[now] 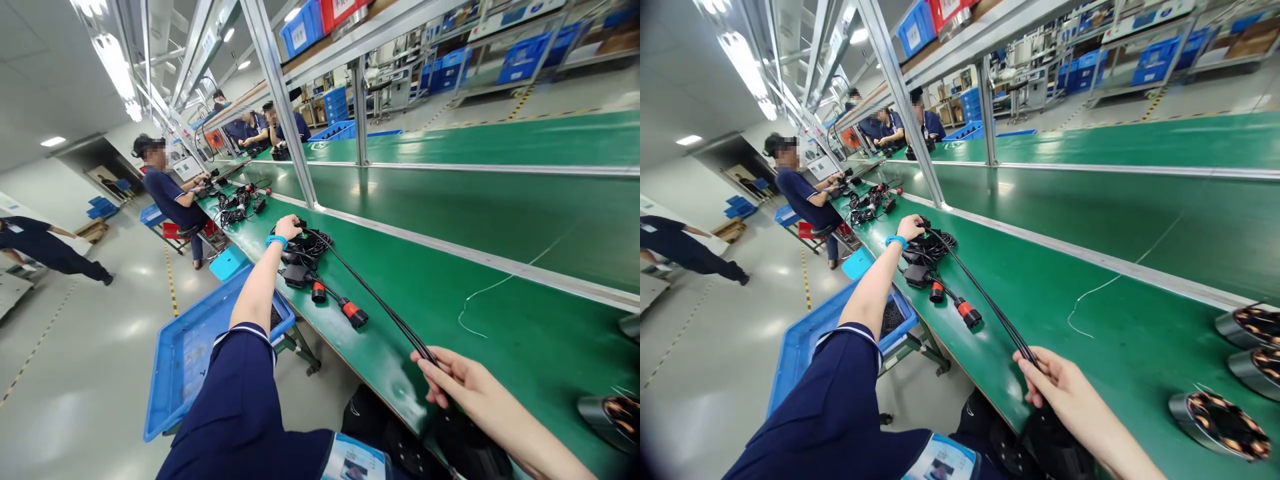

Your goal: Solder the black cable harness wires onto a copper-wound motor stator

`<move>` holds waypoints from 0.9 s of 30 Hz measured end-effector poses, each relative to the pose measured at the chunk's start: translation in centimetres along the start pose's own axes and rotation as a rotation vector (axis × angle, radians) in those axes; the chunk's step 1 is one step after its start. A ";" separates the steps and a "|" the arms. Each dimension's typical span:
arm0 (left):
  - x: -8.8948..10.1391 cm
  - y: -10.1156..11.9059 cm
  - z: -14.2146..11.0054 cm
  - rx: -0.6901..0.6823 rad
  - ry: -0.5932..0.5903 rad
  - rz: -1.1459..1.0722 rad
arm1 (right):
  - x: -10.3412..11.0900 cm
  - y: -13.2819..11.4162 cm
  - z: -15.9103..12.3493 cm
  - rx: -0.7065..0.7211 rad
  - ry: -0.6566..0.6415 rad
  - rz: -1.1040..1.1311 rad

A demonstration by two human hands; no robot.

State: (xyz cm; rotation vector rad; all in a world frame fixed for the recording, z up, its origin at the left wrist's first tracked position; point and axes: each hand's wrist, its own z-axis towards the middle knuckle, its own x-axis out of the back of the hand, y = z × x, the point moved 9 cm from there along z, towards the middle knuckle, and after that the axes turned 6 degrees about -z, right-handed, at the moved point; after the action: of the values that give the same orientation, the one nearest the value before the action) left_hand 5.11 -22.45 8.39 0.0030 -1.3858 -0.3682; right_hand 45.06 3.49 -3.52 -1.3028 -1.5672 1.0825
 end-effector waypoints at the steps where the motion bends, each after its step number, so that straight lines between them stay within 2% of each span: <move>1: -0.5 -0.3 0.2 0.003 -0.004 -0.009 | 0.2 -0.3 0.0 0.014 0.014 -0.039; 4: -0.7 -0.6 1.1 -0.011 -0.006 -0.023 | 1.2 -2.9 -0.5 0.056 0.101 -0.236; 8: -0.5 -0.9 1.7 -0.016 -0.012 -0.017 | 4.1 -8.8 -1.9 0.153 0.368 -0.581; 10: -0.7 -1.2 1.4 -0.004 -0.016 -0.008 | 5.2 -10.6 -2.1 0.179 0.445 -0.735; 13: -0.9 -1.4 0.7 0.030 -0.030 0.012 | 6.0 -10.0 -0.8 0.191 0.424 -0.901; 15: -0.6 -1.0 0.3 0.048 -0.048 0.032 | 6.1 -8.1 0.9 0.175 0.363 -0.969; 18: 0.2 1.0 -0.7 0.056 -0.088 0.077 | 5.8 -4.9 2.9 0.073 0.265 -1.100; 20: 1.0 2.5 -1.2 0.055 -0.125 0.115 | 5.1 -4.5 3.2 0.105 0.188 -1.110; 22: 1.5 3.8 -1.0 0.047 -0.161 0.158 | 5.6 -6.2 2.7 0.214 0.225 -0.999; 25: 1.8 6.1 0.2 -0.031 -0.144 0.219 | 9.3 -9.5 0.5 0.318 0.457 -0.693; 27: 2.1 9.7 -0.4 -0.223 -0.038 0.188 | 11.7 -11.1 -2.2 0.393 0.620 -0.560</move>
State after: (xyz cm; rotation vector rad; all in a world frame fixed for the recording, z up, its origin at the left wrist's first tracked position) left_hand 8.27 -13.94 12.41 -0.3167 -1.3638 -0.3645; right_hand 42.27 14.24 8.40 -0.7525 -1.0726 0.5178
